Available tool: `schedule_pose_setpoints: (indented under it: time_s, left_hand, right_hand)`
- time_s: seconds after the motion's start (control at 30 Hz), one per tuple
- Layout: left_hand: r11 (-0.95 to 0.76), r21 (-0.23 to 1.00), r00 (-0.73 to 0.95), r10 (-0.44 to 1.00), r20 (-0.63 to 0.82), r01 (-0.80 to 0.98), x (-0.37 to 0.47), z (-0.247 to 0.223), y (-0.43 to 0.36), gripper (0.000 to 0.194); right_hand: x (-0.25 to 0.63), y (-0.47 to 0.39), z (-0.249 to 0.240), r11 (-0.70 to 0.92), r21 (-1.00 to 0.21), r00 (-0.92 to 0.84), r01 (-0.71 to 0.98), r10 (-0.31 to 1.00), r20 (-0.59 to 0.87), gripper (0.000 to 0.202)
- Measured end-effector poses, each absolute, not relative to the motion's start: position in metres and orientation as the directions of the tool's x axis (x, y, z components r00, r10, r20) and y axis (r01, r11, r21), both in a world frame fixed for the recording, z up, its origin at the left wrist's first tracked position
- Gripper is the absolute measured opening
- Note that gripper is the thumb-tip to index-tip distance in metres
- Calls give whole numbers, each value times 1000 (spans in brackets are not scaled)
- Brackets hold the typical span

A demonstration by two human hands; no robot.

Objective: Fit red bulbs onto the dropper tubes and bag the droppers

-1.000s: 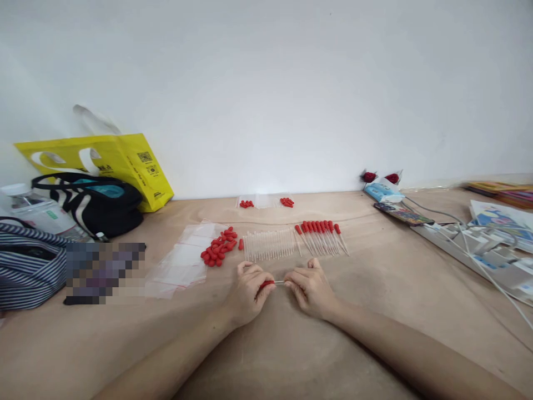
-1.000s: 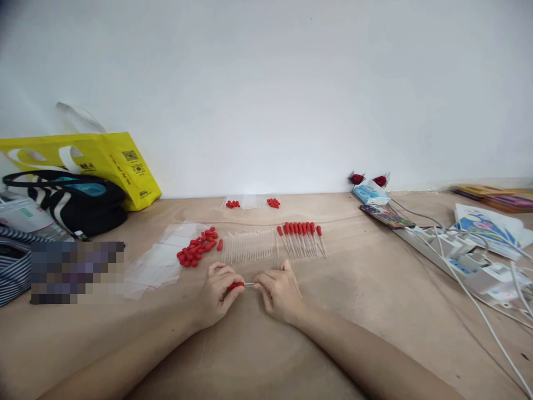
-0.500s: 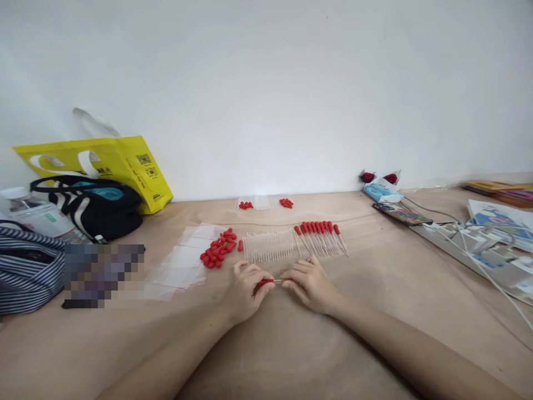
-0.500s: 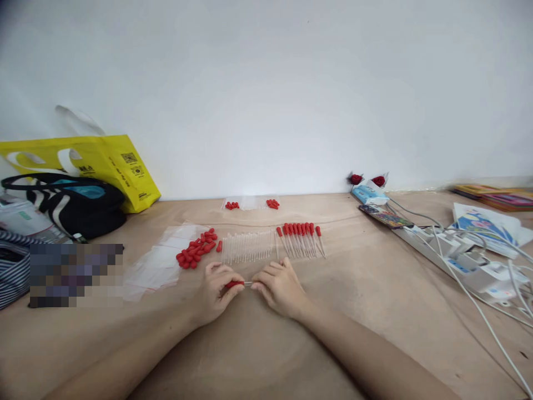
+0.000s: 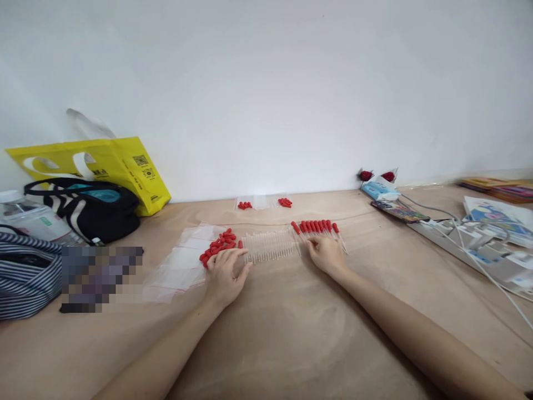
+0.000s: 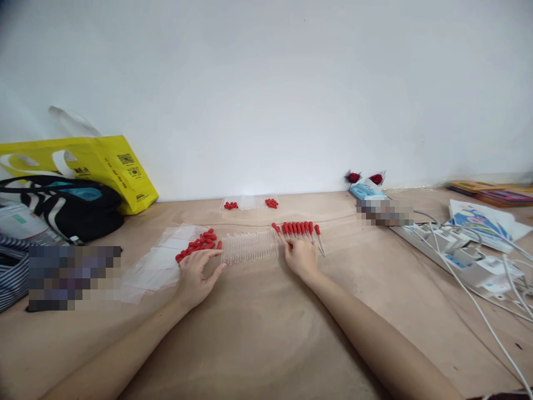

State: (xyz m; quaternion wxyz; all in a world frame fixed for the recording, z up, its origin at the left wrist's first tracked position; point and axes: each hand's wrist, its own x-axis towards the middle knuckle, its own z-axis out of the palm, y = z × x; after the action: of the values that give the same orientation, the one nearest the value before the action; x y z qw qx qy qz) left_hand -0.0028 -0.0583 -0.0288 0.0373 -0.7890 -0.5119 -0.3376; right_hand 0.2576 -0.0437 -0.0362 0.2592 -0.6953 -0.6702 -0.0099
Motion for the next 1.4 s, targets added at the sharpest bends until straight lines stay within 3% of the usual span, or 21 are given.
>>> schedule_pose_setpoints:
  time_s: [0.3, 0.47, 0.63, 0.83, 1.0, 1.13, 1.27, 1.4]
  left_hand:
    - [-352, 215, 199, 832, 518, 911, -7, -34, -54, 15]
    - [-243, 173, 120, 843, 524, 955, -9, -32, -51, 11]
    - [-151, 35, 102, 802, 588, 988, -18, -26, -45, 14]
    - [-201, -44, 181, 736, 652, 979, -14, -23, -31, 17]
    - [-215, -120, 243, 755, 610, 969, -3, -24, -19, 15]
    - [-210, -104, 228, 749, 622, 972, -1, -21, -18, 16]
    - [-261, -32, 210, 696, 687, 965, -2, -13, -37, 14]
    - [-559, 45, 408, 655, 636, 828, -1, -11, -67, 13]
  right_hand:
    - [249, -25, -41, -136, -322, 251, 937, 902, 352, 20]
    - [248, -26, -42, -107, -319, 235, 942, 888, 395, 21]
    - [238, -25, -37, -67, -295, 174, 953, 919, 354, 26]
    - [230, -19, -30, -142, -202, 183, 969, 961, 205, 28]
    - [223, -15, -30, -133, -149, 162, 980, 966, 203, 30]
    - [220, -18, -30, -122, -136, 151, 983, 962, 228, 29]
    - [228, -33, -27, 3, -132, 34, 991, 961, 276, 25]
    - [245, -56, -28, 339, -185, -267, 922, 906, 329, 16]
